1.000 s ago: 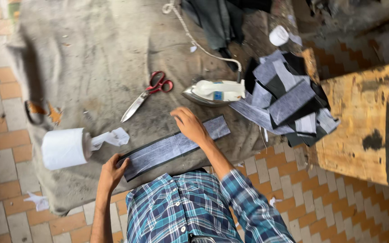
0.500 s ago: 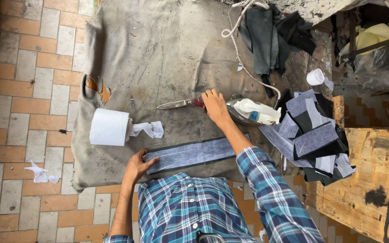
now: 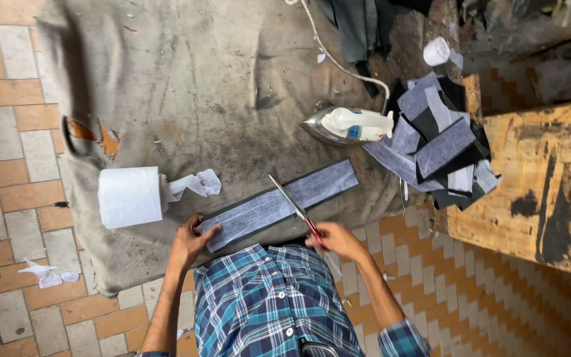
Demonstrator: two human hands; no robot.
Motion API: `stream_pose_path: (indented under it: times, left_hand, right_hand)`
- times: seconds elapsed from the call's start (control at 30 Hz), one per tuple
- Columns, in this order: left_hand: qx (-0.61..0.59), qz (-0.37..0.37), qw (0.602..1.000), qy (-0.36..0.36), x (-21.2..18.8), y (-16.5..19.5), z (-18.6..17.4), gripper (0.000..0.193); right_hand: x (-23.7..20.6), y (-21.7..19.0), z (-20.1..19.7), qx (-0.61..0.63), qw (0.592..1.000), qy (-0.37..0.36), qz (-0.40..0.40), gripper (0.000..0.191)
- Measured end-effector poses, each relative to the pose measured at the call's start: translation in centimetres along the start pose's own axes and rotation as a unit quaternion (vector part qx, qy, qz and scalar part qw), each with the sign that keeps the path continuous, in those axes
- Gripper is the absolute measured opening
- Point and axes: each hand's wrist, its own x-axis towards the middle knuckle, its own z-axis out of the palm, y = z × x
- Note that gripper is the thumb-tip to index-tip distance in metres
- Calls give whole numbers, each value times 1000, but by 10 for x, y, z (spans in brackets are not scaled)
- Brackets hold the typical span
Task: The person unrolls a strip of white fusible interfacing from a roll onto dark fabric strips laid on a padded table, smooths it flat, presses it with a clothes iron, and cuts the interfacing free with scissors. The person repeats this lay-out, iron, and cut cycle on successive fabric strips.
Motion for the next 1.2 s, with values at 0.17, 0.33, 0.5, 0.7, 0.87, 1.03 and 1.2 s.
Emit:
stream_pose_path:
  times: [0.17,0.33,0.5,0.7,0.87,1.03,1.2]
  left_hand:
    - [28,-43,999,-4,-1,5,-1,42]
    - [-6,-25,999,-31,-3,6,-5,39]
    - [3,-18,999,-39,-1,5,-7,39]
    - [20,0,999,-37,2,2,-7,40]
    - [21,-2,999,-36,0,-1,-6,42]
    - [36,-20,998,-37,-1,-1,-3,45]
    - [31,-24,999,-27,-4,1,-2,44]
  right_hand:
    - [-82,86,15,175,981,-18,85,45]
    - [-103,106,52,155,985,-28,64,59]
    - [-76,72,69,122,992,1,-25,69]
    - [-51,44,67,151,984,-15,-92,65]
    - [-31,48,70,135,990,22,-31,58]
    - [-21,53,73,92,990,88,58,58]
    - [-13,46,65,88,994,50,30,54]
